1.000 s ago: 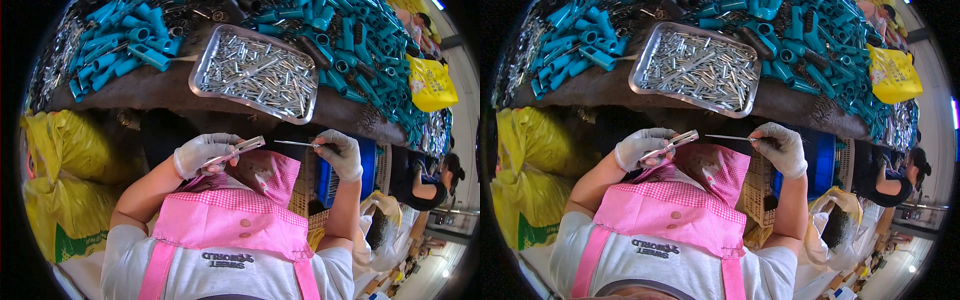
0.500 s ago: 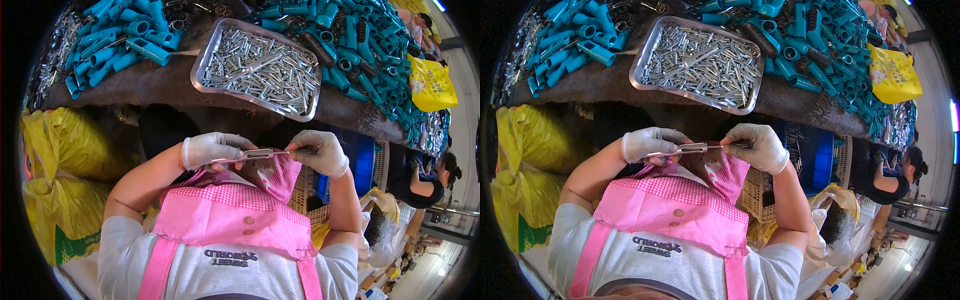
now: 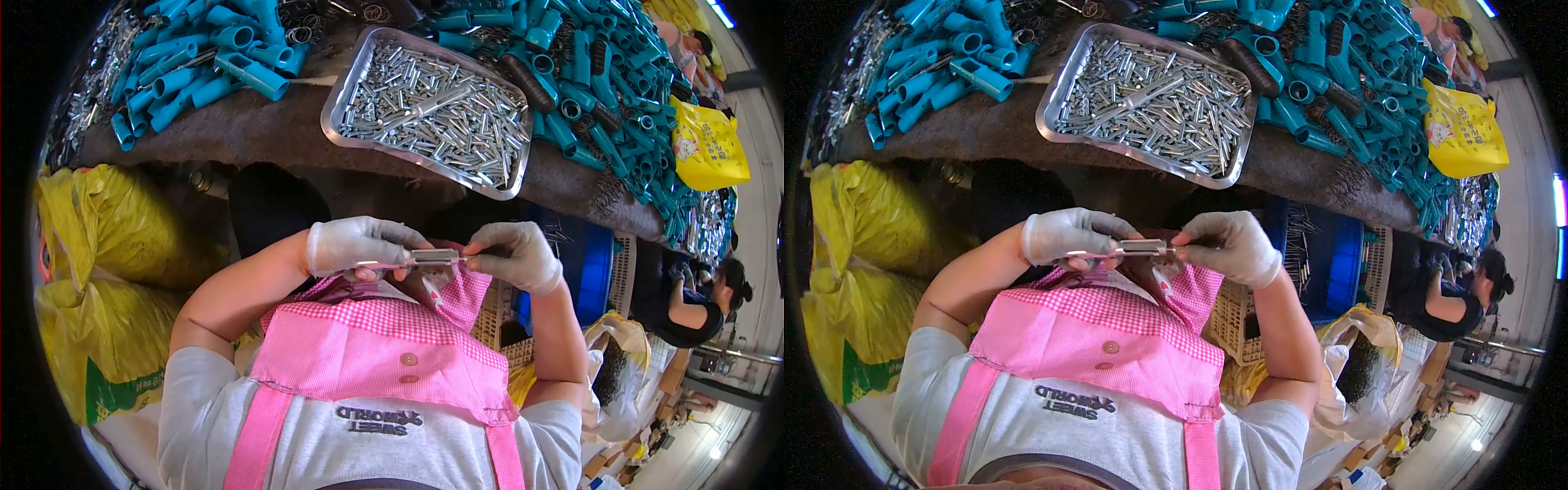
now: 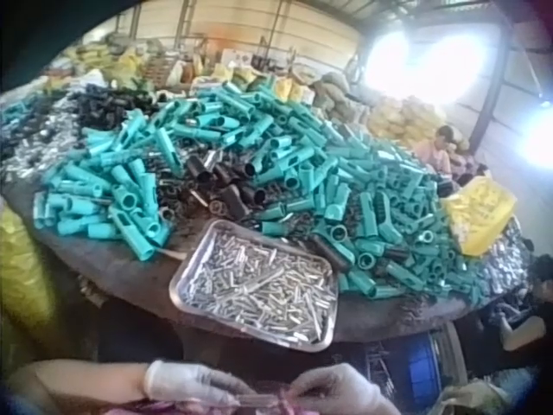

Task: Assembling plastic handle components by inserting metal pins and rods into teal tubes.

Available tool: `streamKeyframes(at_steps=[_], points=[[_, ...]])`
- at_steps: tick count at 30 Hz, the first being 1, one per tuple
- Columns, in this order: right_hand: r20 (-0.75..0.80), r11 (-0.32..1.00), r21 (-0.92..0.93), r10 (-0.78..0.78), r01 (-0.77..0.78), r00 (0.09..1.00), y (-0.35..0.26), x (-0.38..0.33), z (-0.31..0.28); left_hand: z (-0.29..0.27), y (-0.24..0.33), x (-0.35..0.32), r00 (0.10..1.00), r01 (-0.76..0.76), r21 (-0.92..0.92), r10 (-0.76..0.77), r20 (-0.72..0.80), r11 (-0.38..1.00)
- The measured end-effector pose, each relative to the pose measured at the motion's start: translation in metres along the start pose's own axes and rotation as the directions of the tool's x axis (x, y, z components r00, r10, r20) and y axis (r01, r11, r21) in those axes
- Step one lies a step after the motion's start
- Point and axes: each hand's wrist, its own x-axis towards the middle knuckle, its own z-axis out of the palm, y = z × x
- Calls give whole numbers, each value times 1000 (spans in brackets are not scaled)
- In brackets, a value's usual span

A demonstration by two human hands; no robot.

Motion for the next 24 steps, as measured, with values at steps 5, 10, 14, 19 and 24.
streamKeyframes(at_steps=[5,10,14,19,24], points=[[-82,984,-170,41,-54,996,-1,4,6,8,0,7,999,-18,70,21,-47,997],[-166,951,-301,-133,78,977,5,-2,13,9,-8,10,999,-30,22,31,-27,999],[-186,999,-51,9,-19,982,12,-3,13,14,-14,17,998,-57,-33,57,-16,998],[-124,995,-77,-78,69,989,15,-7,11,13,-10,15,996,-68,-32,70,63,997],[-139,972,225,-33,64,990,15,-9,16,12,-15,12,994,-109,-113,106,-31,988]])
